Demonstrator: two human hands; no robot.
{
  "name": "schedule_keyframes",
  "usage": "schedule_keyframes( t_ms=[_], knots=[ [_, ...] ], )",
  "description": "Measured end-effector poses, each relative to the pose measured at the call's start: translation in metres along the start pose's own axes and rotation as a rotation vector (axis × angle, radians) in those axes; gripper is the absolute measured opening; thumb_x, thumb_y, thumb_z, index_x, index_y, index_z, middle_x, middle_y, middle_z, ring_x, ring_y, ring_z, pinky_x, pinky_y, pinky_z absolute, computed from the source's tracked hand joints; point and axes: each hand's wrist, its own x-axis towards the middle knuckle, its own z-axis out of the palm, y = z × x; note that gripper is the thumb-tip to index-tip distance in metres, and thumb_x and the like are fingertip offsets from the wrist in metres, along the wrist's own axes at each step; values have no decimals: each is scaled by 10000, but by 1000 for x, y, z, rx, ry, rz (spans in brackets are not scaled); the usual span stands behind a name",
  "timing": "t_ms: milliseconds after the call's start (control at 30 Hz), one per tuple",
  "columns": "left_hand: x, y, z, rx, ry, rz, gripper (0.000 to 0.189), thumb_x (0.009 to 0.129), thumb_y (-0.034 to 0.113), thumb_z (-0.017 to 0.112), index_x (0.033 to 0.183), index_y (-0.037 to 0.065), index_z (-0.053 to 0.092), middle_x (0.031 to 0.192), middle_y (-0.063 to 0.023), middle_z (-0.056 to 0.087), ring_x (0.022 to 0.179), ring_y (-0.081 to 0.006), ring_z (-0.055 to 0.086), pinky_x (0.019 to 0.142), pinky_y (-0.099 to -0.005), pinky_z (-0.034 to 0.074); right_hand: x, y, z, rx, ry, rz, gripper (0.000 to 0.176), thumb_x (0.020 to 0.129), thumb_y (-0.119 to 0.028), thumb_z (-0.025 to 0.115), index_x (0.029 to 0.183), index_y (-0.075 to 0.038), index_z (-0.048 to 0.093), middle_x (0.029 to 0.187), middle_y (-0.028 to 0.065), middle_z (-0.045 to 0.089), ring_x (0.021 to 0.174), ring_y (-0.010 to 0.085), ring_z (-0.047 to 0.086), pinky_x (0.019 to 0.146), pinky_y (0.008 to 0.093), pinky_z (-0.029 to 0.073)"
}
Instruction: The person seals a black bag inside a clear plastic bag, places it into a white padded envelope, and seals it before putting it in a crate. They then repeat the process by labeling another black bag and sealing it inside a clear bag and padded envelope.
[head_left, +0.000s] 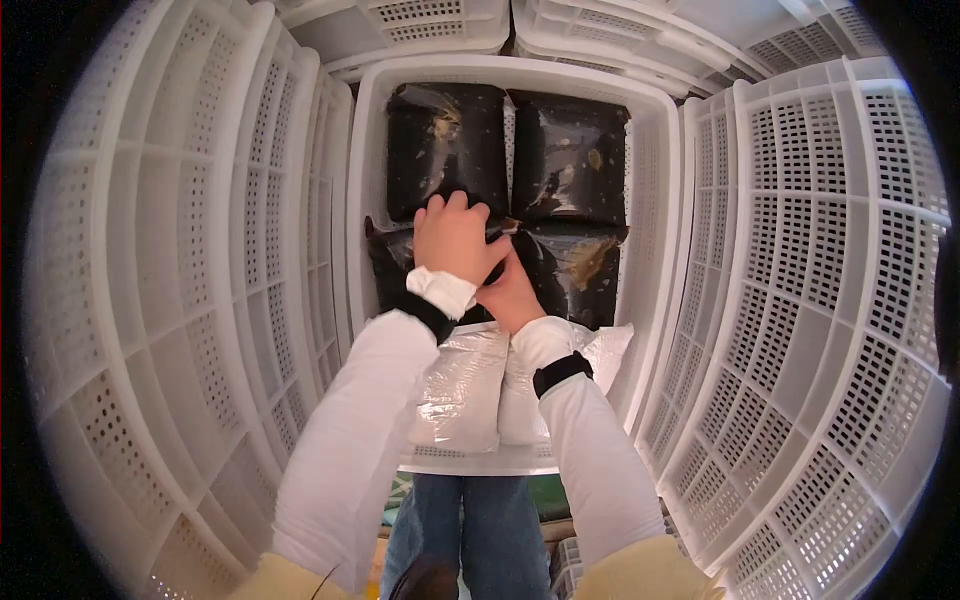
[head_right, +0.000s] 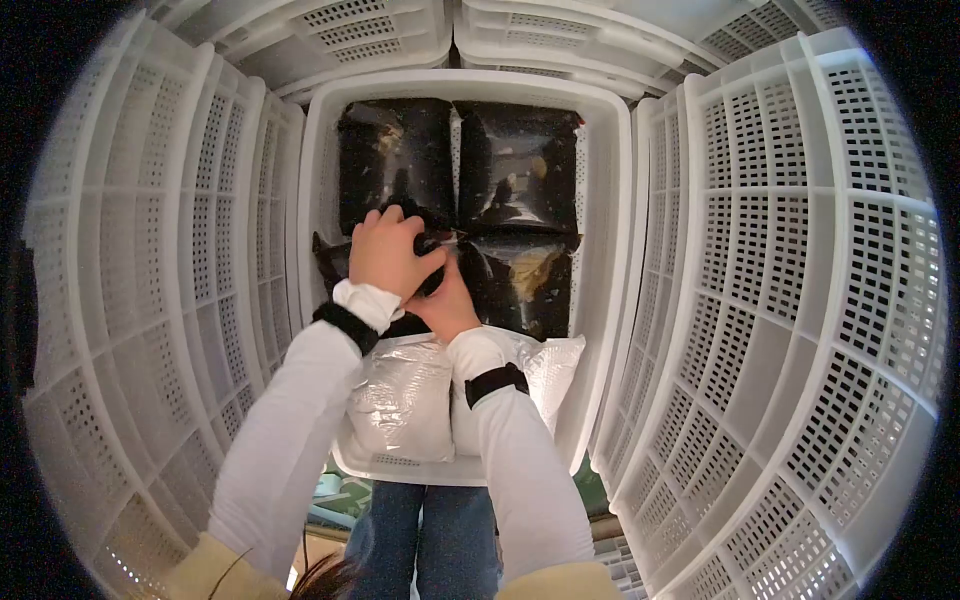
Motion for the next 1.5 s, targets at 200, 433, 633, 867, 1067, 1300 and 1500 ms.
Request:
schedule_keyframes(
  t_ms=[200,433,633,867,1067,1300,1500],
  knots=[
    [-49,14,-35,-216,283,43,246,652,237,732,787,55,637,786,-77,507,808,-283,479,711,-379,381,-15,1,6,119,-39,-143,552,649,-98,760,1110,-3,471,1029,159,593,948,256,590,814,327,464],
    [-95,40,-64,-433,425,65,218,593,-8,744,778,40,638,785,-75,533,734,-259,497,665,-339,411,-51,-24,9,99,-83,-354,428,689,-91,689,1064,6,507,1032,178,570,939,319,570,809,365,457],
    [-136,35,-83,-824,936,-642,366,881,271,574,1166,51,509,1168,-90,505,1056,-221,496,917,-365,391,-77,-89,5,-477,69,-720,695,474,-115,785,1096,11,501,1105,217,507,991,412,506,891,473,426],
    [-127,-48,25,-2486,12,-359,509,938,424,399,1237,16,455,1241,-126,486,1155,-212,452,1005,-333,326,-111,-98,-28,-589,154,-651,721,502,-234,805,1100,34,507,1078,214,513,934,401,527,831,452,472],
    [-81,-14,20,-1806,-120,-315,583,920,481,318,1122,-20,537,1156,-146,550,1119,-229,486,990,-327,345,-143,-65,-50,-477,220,-496,686,523,-180,806,1093,66,515,1065,207,510,951,375,542,797,424,478],
    [-123,42,-64,-1521,-9,-699,458,926,373,408,1146,-20,490,1077,-136,593,1015,-265,560,896,-347,422,-186,-154,-88,-106,255,-204,682,548,-147,857,1117,43,533,964,137,593,876,248,602,784,343,484],
    [-200,101,-225,-868,-540,-460,816,652,544,728,1145,-27,416,996,-257,593,973,-390,583,818,-405,456,-321,-167,-99,1041,335,402,774,766,-464,664,1330,-45,337,1221,90,509,1137,253,486,927,377,432]
  ],
)
